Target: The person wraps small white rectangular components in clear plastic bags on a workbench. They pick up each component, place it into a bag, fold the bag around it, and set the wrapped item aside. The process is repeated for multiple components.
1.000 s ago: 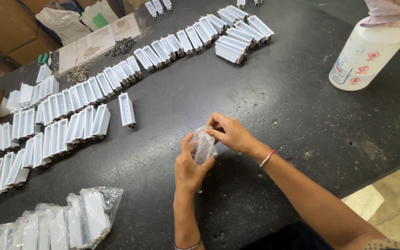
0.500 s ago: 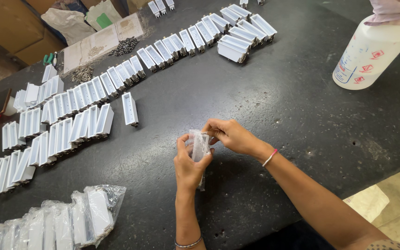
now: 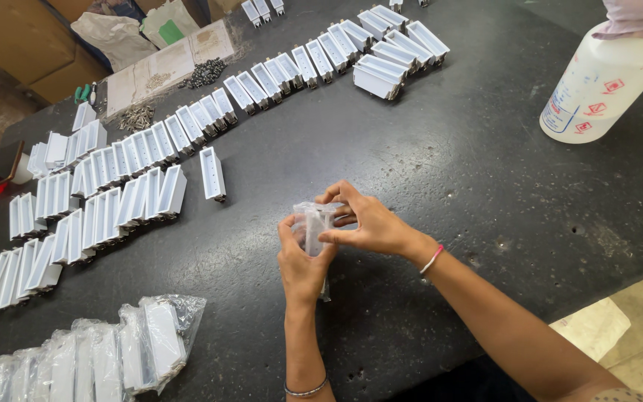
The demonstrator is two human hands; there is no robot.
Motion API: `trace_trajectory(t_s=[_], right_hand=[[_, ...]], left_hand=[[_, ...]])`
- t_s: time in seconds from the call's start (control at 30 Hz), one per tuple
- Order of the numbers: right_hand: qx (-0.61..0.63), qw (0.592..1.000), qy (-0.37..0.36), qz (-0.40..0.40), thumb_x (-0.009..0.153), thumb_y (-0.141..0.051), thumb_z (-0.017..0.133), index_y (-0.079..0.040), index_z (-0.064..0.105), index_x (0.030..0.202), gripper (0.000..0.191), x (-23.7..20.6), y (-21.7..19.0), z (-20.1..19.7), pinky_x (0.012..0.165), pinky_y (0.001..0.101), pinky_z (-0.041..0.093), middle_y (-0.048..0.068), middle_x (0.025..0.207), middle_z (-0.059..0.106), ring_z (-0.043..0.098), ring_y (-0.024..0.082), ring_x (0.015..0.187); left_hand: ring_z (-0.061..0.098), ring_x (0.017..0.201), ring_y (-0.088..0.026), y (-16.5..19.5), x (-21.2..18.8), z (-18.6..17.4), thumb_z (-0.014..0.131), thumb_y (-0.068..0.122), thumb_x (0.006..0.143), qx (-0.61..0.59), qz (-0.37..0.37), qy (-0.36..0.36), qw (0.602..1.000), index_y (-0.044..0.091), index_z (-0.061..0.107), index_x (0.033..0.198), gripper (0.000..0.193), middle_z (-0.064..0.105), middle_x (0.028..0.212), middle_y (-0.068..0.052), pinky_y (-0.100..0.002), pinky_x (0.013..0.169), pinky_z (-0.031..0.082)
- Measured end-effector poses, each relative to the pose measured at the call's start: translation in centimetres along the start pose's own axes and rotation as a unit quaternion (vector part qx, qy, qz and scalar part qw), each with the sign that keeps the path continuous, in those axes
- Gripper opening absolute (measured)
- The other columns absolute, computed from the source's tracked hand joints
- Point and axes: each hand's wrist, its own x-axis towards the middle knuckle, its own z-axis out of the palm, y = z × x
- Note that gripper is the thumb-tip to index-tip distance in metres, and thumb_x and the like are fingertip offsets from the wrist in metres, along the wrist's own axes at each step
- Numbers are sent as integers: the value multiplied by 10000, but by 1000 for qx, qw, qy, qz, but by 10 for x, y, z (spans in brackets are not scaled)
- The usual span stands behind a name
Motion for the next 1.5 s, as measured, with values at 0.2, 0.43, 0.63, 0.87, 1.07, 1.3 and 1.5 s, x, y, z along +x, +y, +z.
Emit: trace_trajectory(t_s=[0.2,0.43,0.63,0.87,1.07,1.3,1.5], right_hand=[[0,999,-2,48,888,-300,746,-71,558,1196,428,1,1,-3,950,382,631,135,1131,740,752,251,1085],[120,990,-52,43,895,-353,707,-72,573,1298,509,2,3,-9,965,381,588,143,1222,723,700,224,1127],[104,988,-107,26,847,-318,775,-41,616,1366,609,3,9,-8,986,367,568,131,1239,724,684,230,1142],[112,990,-78,35,866,-230,775,-27,706,1246,436,2,4,4,917,338,598,88,1104,768,713,176,1019],[71,992,-91,59,852,-196,776,-74,730,1213,383,0,-2,13,893,312,597,53,1041,792,725,148,968],[81,992,-78,65,893,-170,763,-87,704,1262,383,-4,1,14,856,334,589,90,981,736,653,159,919],[14,998,-60,2,875,-146,753,-69,687,1235,374,-6,2,12,882,336,578,78,1086,758,709,184,981]], left_hand=[[786,888,-236,3,0,-4,836,329,812,-29,53,-28,998,77,541,1201,549,779,1028,-128,-326,738,636],[734,745,-182,-2,2,-15,801,411,810,-128,33,-49,990,59,658,1153,512,736,893,-62,-297,612,609],[711,918,-175,-11,4,-26,726,521,822,-93,73,-37,992,36,709,1103,561,563,1090,-4,-326,663,631],[700,887,-153,9,-1,-42,746,324,873,62,99,90,989,108,795,1057,288,696,976,9,-330,718,607],[667,726,-159,48,-16,-50,770,177,850,158,42,128,978,125,819,1027,191,693,904,-52,-341,637,567],[705,768,-132,70,-13,-48,704,84,867,-47,-114,105,987,27,745,1054,200,741,920,-75,-303,651,625],[746,832,-182,57,-1,-38,650,52,904,-143,-126,84,978,-31,673,1135,247,694,999,-132,-282,751,639]])
